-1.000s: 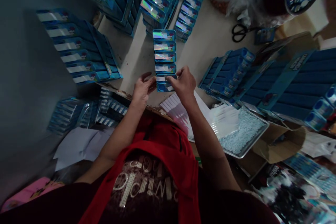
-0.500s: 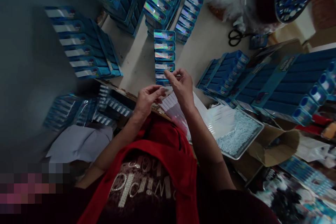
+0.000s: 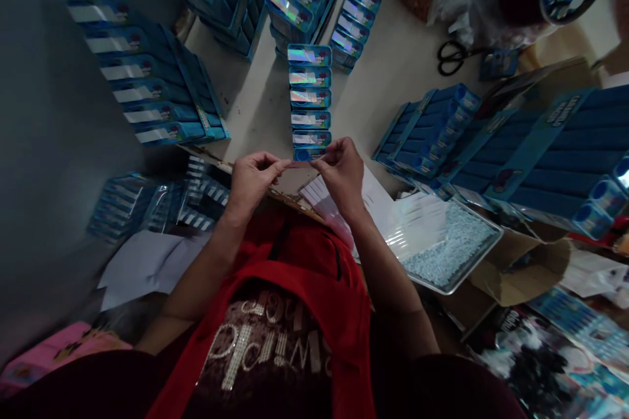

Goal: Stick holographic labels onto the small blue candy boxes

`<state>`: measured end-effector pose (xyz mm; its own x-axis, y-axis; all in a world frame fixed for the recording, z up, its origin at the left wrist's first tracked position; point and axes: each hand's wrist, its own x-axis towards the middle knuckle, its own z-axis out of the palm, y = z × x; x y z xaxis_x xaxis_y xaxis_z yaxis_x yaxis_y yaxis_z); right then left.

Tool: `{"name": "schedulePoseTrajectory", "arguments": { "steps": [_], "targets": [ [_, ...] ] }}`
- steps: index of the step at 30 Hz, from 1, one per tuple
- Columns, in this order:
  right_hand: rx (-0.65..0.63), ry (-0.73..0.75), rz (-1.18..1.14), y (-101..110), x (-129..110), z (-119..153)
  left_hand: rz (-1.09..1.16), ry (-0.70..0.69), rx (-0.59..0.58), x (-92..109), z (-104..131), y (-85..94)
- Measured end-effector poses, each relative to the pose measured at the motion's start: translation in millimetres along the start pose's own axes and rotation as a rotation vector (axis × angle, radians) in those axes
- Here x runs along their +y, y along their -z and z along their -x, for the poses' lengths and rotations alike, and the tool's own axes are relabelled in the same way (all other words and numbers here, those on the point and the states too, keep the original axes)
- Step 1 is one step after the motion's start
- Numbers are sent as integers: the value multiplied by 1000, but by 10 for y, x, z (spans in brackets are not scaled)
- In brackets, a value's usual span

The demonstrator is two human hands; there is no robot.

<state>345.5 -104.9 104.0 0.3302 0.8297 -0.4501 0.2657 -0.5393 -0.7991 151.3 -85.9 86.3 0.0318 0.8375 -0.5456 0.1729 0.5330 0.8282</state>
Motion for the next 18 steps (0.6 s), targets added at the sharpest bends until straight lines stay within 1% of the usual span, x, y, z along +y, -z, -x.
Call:
{"name": "schedulePoseTrajectory", "arguments": {
  "steps": [3,6,11,14,16,18],
  "targets": [
    [44,32,118,-48,-70,-55,-23,-25,23,-35,-99,-16],
    [65,41,210,-78,-81,-138,-29,-18,25,-59,-176,-12],
    [44,10,273,-118,-36,-210,18,24,-3,-125,-228,-4],
    [34,-5,334,-123,-41,-219,55,52,-23,-211,-281,-22],
    [68,15,394,-118,-30,-235,90,80,-41,-303,-343,-60],
    [118,46,429,-102,28,-269,139,144,-46,-416,-415,-128]
  ]
}}
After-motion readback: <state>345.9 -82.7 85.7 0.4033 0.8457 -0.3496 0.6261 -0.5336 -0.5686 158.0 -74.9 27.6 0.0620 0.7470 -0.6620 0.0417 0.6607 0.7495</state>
